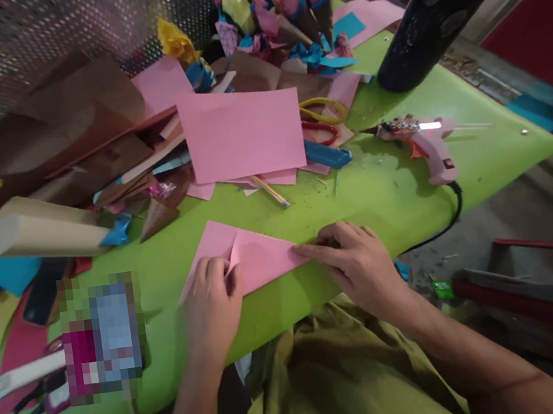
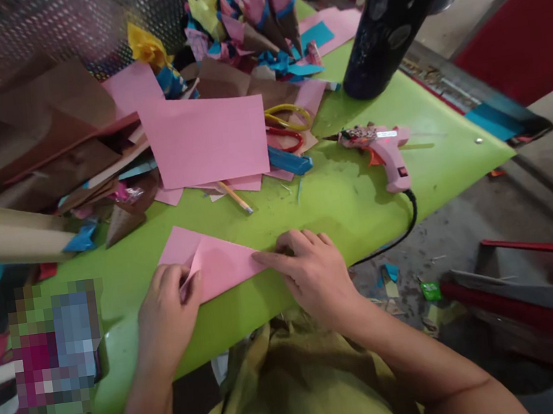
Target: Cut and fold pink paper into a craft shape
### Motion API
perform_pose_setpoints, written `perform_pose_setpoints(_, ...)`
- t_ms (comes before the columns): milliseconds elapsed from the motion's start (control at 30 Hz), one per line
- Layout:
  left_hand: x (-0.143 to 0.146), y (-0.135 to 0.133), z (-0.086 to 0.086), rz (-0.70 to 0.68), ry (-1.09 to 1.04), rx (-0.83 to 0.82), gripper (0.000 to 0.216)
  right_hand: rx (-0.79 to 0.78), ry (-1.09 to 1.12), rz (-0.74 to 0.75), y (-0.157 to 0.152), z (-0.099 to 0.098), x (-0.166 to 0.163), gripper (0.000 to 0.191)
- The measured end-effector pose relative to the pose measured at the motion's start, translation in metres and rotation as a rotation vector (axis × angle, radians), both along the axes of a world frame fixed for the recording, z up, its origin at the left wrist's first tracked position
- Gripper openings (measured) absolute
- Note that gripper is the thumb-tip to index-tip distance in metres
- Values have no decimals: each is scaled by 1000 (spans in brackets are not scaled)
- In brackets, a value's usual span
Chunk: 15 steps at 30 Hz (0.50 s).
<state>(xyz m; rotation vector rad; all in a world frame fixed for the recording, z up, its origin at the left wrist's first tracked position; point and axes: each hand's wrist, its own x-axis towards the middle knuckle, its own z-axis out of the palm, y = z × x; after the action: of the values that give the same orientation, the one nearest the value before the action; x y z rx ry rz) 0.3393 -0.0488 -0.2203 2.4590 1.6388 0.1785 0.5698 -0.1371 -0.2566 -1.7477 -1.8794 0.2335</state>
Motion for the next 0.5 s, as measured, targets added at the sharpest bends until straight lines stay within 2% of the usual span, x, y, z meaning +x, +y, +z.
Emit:
perform_pose_setpoints(267, -2, -4, -2, 31, -37, 4, 2, -1, 2, 12, -1, -1, 0, 43)
perform_pose_setpoints(300, -2, -4, -3, 24, -34, 37, 8, 0, -3, 14, -1, -1, 0, 43)
perform_pose_setpoints(367, 0, -6, -3, -8, -10, 144, 19, -1, -16, 16, -1, 0, 0, 43)
perform_pose_setpoints(433, 2, -7, -4, -71, 26, 240, 20, 0, -28, 16, -1, 1, 0, 42)
perform_pose_setpoints(500, 3, -9, -6, -165, 47, 261, 21, -4, -39, 13, -1, 1, -1, 42)
